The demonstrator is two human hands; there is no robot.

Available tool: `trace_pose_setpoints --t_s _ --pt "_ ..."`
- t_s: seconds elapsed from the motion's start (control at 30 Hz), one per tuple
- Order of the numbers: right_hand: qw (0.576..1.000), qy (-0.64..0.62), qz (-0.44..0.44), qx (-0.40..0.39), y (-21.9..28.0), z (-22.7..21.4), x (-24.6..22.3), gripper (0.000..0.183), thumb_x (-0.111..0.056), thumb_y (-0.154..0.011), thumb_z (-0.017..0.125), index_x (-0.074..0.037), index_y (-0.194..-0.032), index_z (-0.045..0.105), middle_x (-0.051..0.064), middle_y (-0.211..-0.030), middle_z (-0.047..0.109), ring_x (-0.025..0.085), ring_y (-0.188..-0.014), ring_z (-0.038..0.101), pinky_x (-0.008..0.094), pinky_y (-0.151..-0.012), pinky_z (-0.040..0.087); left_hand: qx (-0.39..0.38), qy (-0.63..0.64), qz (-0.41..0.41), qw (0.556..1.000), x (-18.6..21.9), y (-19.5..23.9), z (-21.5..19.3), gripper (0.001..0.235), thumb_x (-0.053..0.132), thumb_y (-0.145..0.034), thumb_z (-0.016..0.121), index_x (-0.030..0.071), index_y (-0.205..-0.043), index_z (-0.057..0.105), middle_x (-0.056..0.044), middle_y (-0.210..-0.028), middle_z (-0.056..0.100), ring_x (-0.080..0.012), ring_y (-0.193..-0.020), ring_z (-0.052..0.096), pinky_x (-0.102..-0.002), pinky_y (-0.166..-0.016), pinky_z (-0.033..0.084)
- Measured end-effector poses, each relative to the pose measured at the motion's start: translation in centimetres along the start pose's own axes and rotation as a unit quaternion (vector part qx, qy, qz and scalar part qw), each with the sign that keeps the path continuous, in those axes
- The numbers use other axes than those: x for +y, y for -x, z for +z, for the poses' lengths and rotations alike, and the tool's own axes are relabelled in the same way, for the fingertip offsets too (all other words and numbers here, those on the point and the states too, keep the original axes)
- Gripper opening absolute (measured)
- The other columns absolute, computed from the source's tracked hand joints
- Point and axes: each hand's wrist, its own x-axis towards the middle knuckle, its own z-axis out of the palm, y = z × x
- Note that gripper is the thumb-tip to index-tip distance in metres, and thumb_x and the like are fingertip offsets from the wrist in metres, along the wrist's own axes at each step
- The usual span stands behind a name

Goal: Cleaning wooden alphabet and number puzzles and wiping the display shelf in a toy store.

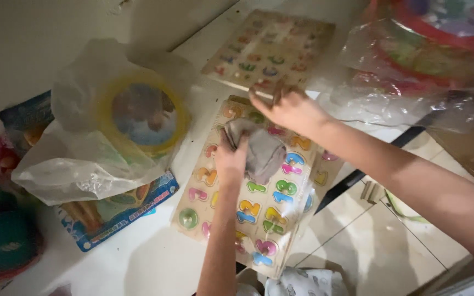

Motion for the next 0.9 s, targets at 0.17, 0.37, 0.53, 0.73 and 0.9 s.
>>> trace_pose_setpoints --t_s 0.17,0.37,0.53,0.73,0.9 --pt "0.996 0.037 -0.028 0.075 1.6 -7.3 -1.2 0.054 -0.019 -0.089 0.059 -0.008 -0.141 0.051 0.021 -0.101 0.075 0.028 -0.087 0.074 0.031 -0.066 0.060 -0.012 0.045 -0.013 0.999 -3.2 -1.2 -0.6 0.054 0.033 -0.089 0.070 0.005 -0.132 0.056 -0.023 -0.108 0.074 -0.0380 -0.101 0.071 -0.044 -0.083 0.054" --pt "0.991 -0.019 -0.117 0.061 4.3 -15.0 -4.8 0.054 -0.019 -0.090 0.056 -0.012 -0.143 0.048 0.023 -0.097 0.074 0.024 -0.075 0.069 0.029 -0.059 0.056 -0.079 0.401 -0.247 0.879 -11.2 -0.7 -5.1 0.047 0.033 -0.106 0.062 -0.003 -0.136 0.063 -0.013 -0.112 0.068 -0.0262 -0.083 0.058 -0.043 -0.070 0.040" --pt "0.987 -0.018 -0.126 0.102 5.8 -17.4 -7.8 0.049 -0.027 -0.097 0.047 -0.016 -0.144 0.046 0.026 -0.098 0.074 0.025 -0.073 0.066 0.029 -0.057 0.053 -0.099 0.619 -0.227 0.745 -8.4 2.7 -11.6 0.039 0.017 -0.093 0.061 0.004 -0.130 0.060 -0.009 -0.122 0.071 -0.0231 -0.112 0.069 -0.039 -0.100 0.057" --pt "0.986 -0.016 -0.120 0.118 5.8 -17.9 -9.2 0.049 -0.026 -0.095 0.049 -0.019 -0.144 0.046 0.028 -0.095 0.072 0.030 -0.082 0.071 0.030 -0.055 0.053 -0.056 0.573 -0.275 0.770 -13.0 2.2 -14.3 0.026 0.015 -0.102 0.068 0.008 -0.126 0.063 -0.004 -0.120 0.069 -0.0196 -0.108 0.067 -0.034 -0.096 0.057" --pt "0.984 0.007 -0.126 0.125 6.1 -19.3 -9.4 0.047 -0.026 -0.096 0.050 -0.017 -0.142 0.048 0.028 -0.094 0.073 0.029 -0.080 0.070 0.029 -0.054 0.052 -0.113 0.569 -0.264 0.771 -6.1 4.0 -16.8 0.021 0.021 -0.095 0.061 0.011 -0.112 0.068 -0.004 -0.109 0.073 -0.0209 -0.098 0.072 -0.038 -0.089 0.061"
